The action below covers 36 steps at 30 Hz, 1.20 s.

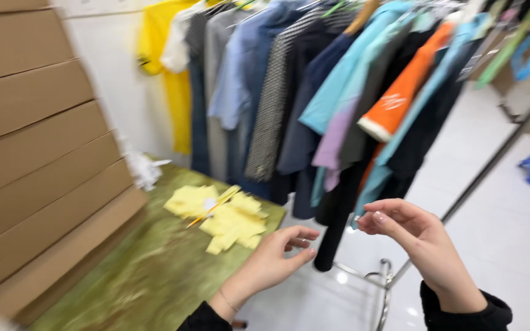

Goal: The person takes various garments, including shorts and shirts, from a clothing rack and folds them on a table. They handle a purple pair of shorts, a yellow polo shirt, a grey sweatshirt, a black t-shirt, and a light blue polo shirt, folding each item neatly and stacking them on the table.

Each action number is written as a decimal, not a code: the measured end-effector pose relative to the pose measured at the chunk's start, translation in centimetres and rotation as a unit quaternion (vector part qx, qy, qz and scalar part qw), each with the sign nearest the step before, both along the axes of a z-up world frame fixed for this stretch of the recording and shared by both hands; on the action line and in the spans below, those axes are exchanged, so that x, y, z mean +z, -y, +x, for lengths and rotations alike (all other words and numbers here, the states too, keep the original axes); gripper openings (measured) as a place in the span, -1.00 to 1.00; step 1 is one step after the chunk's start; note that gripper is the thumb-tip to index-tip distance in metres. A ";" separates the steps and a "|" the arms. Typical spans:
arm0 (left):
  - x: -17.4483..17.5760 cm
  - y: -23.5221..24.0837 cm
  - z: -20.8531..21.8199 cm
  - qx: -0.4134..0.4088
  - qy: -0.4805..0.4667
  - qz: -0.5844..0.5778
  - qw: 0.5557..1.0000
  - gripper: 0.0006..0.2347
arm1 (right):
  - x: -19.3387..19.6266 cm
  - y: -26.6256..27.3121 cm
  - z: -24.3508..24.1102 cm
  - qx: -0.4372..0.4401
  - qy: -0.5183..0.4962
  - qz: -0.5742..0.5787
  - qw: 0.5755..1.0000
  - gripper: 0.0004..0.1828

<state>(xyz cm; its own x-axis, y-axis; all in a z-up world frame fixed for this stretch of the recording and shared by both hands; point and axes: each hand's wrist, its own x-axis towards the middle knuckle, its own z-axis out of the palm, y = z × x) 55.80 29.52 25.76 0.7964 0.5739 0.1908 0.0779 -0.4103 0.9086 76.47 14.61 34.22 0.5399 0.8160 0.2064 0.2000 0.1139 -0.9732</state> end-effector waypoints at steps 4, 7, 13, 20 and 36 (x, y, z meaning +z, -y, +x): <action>5.1 1.3 9.6 -0.011 0.068 0.041 0.997 -0.73 | 2.5 0.8 5.8 -0.024 0.025 0.030 0.999 -0.77; 8.6 0.9 15.4 -0.019 0.130 0.089 0.987 -0.71 | 4.7 0.3 9.4 -0.044 0.037 0.046 0.997 -0.75; 14.5 -4.2 28.5 -0.051 0.208 0.021 0.977 -0.60 | 11.4 -6.0 18.0 -0.069 0.094 0.075 0.990 -0.49; 21.4 -10.9 43.8 -0.106 0.330 -0.016 0.938 -0.54 | 21.6 -16.2 33.7 -0.148 0.129 0.149 0.969 -0.43; 23.9 -16.6 57.6 -0.180 0.179 -0.039 0.966 -0.39 | 19.6 -27.7 55.6 -0.423 0.214 -0.014 0.880 -0.45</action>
